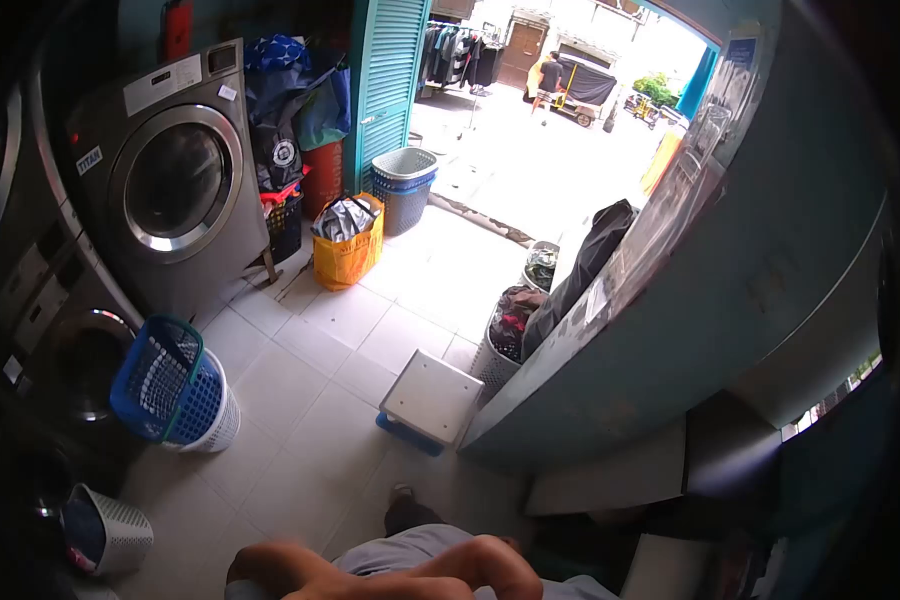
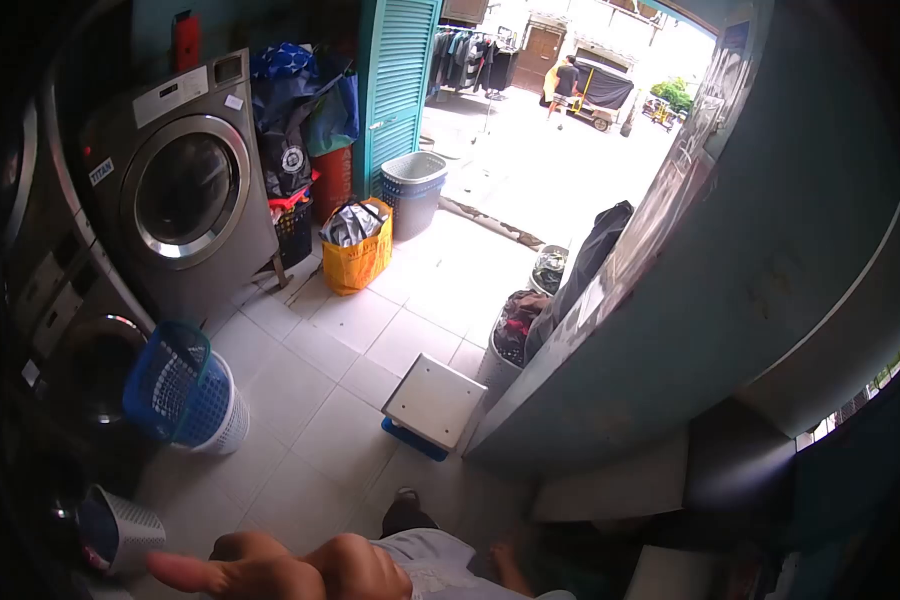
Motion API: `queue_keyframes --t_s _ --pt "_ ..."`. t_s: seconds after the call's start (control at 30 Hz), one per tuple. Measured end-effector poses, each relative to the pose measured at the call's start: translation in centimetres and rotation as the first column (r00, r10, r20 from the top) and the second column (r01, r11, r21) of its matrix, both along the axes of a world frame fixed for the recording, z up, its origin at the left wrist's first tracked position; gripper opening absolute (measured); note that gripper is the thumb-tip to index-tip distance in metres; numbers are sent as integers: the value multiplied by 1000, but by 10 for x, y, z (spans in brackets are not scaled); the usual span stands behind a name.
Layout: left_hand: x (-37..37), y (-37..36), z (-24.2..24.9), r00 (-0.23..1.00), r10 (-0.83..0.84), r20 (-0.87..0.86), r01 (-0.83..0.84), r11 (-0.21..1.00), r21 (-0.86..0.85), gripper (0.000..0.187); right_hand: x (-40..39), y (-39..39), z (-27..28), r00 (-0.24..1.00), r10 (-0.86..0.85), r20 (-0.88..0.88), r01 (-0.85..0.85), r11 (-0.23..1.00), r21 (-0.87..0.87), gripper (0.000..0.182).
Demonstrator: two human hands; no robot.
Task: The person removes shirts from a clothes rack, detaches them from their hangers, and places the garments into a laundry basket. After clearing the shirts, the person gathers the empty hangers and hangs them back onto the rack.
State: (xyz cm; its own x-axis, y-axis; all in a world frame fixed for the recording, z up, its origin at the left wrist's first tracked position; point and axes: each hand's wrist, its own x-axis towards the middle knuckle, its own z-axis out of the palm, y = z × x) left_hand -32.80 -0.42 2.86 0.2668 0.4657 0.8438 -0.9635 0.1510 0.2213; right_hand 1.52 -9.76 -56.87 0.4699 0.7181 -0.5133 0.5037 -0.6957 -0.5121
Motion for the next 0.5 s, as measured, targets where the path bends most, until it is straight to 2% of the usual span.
queue_keyframes --t_s 0.07,0.13,0.2,0.23,0.27,0.33,0.43,0.5 --pt "-21 19 9 997 -19 -72 14 997 -71 82 -32 13 23 965 -200 -169 171 970 -171 26" --pt "-51 41 21 973 -88 -215 54 986 -157 82 -41 22 14 857 -430 -285 344 888 -305 26" --pt "-64 74 25 960 -162 -228 118 974 -196 83 -52 51 14 756 -567 -328 450 813 -369 25" --pt "-69 92 24 953 -247 -178 202 951 -234 83 -59 68 14 712 -613 -342 486 782 -389 25" --pt "-74 111 25 937 -325 -126 282 920 -271 84 -67 89 14 674 -649 -353 518 756 -401 24" --pt "-86 153 33 934 -331 -136 284 917 -280 84 -80 140 18 617 -687 -383 558 726 -403 24" --pt "-113 210 51 927 -160 -338 97 976 -197 83 -113 234 24 575 -662 -481 585 744 -324 24" --pt "-129 239 59 926 -154 -346 66 965 -252 83 -141 303 48 608 -571 -552 542 806 -237 23"
